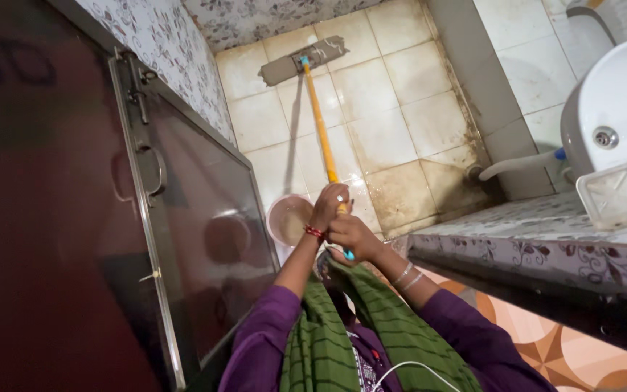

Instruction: The person mops a tiled bathroom floor using a flat mop with a yellow handle. They repeatedly push and pull the mop across the floor, occasionally dipping it into a pink bucket of water to wet it. The task is performed in a small bathroom with a sink and a metal cabinet.

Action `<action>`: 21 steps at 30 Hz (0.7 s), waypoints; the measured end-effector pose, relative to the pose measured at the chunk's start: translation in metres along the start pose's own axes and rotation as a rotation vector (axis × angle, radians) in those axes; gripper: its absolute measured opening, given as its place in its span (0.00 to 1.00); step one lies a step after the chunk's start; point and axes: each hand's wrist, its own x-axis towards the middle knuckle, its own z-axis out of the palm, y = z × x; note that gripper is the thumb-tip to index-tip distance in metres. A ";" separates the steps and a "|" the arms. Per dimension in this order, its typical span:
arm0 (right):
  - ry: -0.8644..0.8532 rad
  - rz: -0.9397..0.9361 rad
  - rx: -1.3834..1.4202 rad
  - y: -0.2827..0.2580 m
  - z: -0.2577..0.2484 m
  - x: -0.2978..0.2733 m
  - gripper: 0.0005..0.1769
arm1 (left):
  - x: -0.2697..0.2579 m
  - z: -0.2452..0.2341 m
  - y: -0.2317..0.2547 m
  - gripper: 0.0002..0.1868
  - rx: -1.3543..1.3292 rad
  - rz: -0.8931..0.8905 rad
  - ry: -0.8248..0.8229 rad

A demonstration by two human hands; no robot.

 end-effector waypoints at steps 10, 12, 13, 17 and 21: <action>0.005 0.162 -0.033 -0.014 -0.008 -0.046 0.11 | -0.007 0.024 0.020 0.07 0.060 -0.029 -0.087; 0.034 0.169 -0.022 -0.040 -0.020 -0.053 0.11 | -0.007 0.021 0.051 0.06 0.053 -0.040 -0.088; 0.053 0.161 -0.004 -0.053 -0.024 -0.054 0.11 | -0.009 0.017 0.066 0.04 0.057 -0.075 -0.106; 0.075 0.181 0.014 -0.123 -0.038 -0.057 0.09 | -0.024 0.001 0.143 0.03 0.040 -0.067 -0.105; 0.087 0.100 0.017 -0.209 -0.068 -0.062 0.07 | -0.042 -0.009 0.225 0.05 0.037 0.007 -0.114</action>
